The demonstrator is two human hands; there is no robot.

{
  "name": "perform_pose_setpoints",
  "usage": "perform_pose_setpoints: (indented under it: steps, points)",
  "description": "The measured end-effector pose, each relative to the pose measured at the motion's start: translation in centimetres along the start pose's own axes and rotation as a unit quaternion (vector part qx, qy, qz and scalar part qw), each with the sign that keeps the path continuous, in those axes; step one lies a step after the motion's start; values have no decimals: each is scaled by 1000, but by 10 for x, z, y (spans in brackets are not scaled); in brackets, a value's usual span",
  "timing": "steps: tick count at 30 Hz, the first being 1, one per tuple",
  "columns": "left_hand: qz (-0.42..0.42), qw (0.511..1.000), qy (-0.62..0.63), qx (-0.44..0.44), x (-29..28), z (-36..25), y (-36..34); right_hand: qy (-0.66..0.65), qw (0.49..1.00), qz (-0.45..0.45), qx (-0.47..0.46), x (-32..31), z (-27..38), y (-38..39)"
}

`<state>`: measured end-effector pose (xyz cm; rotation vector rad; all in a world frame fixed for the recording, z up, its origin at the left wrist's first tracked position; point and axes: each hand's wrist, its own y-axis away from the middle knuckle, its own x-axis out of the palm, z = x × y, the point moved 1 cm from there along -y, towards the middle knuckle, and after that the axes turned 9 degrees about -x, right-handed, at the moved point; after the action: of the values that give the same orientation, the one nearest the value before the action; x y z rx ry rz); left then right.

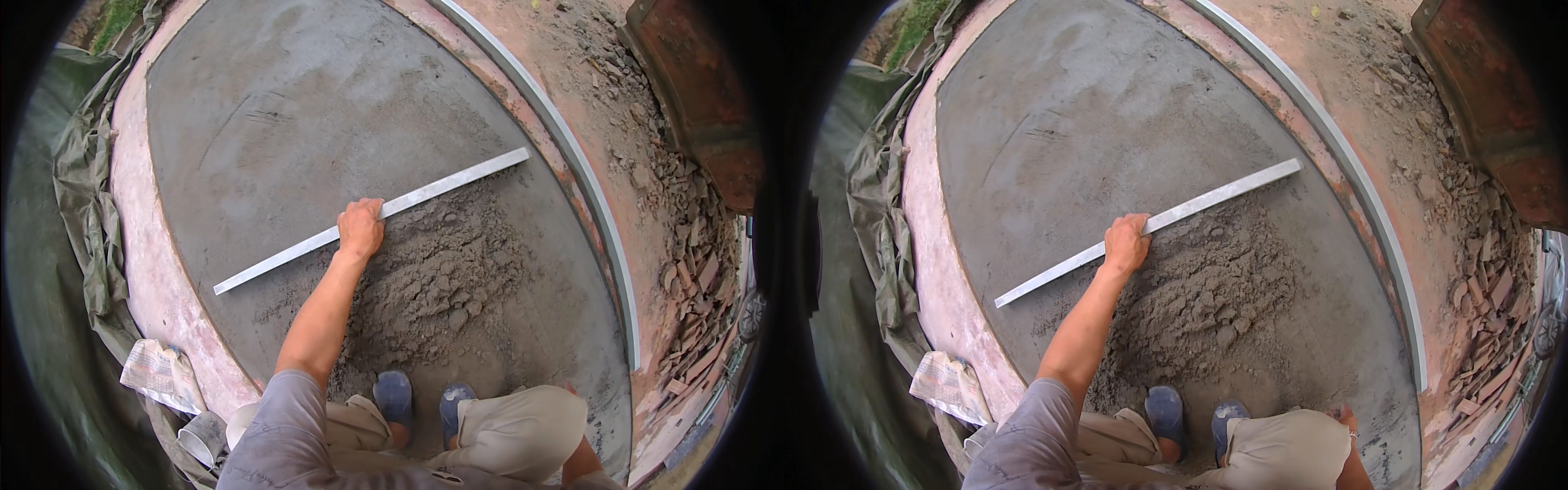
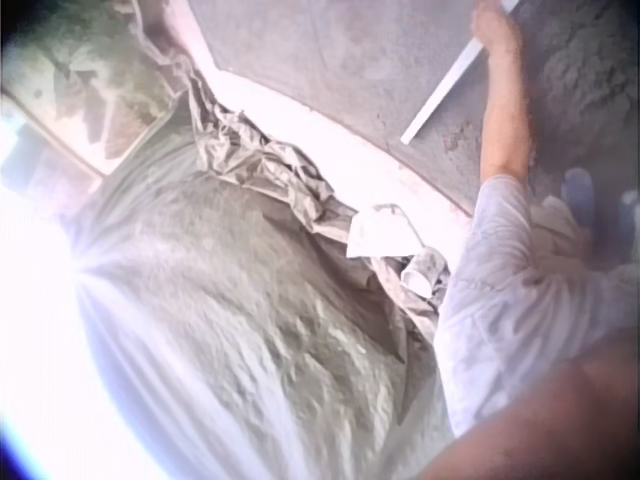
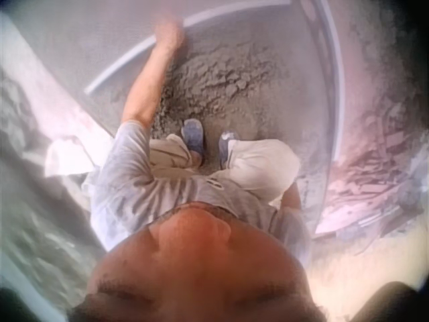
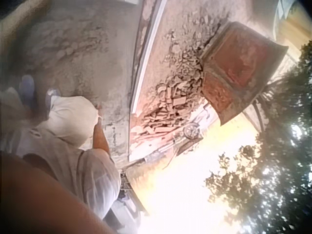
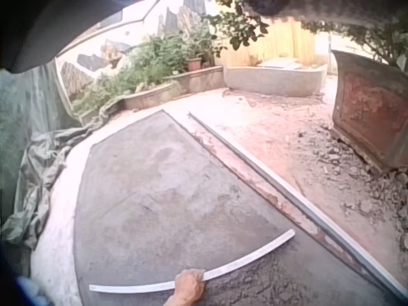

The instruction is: The person uses a long straightedge to level and smooth wet concrete on a curved floor section. They repeatedly drag the straightedge across the surface and use a trowel to fill low spots and refine the finish.

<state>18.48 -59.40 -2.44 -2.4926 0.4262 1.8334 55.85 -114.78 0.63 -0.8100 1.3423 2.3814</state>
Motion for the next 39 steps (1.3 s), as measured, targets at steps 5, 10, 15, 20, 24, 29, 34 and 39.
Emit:
perform_pose_setpoints:
  steps: [5,10,15,20,24,29,34,39]
  points:
    - [30,999,25,16,18,-38,68,13,1000,11,-17,4,6,-15]
    - [73,994,30,77,34,-73,121,60,996,-19,-59,4,20,-19]
    - [167,972,-10,166,42,-131,184,29,994,-52,-90,-11,44,-14]
    - [74,987,-14,140,12,-96,119,17,996,-78,-49,-27,46,-3]
    - [-62,997,-38,1,-40,22,-23,65,994,-71,-50,-24,38,2]
    - [-47,984,-49,-165,-71,114,-119,91,990,-83,-61,-15,32,12]
    - [-26,987,-34,-157,-54,108,-156,113,991,-68,29,-16,20,30]
    - [-21,991,-68,-113,-35,59,-140,120,990,-68,8,-12,18,30]
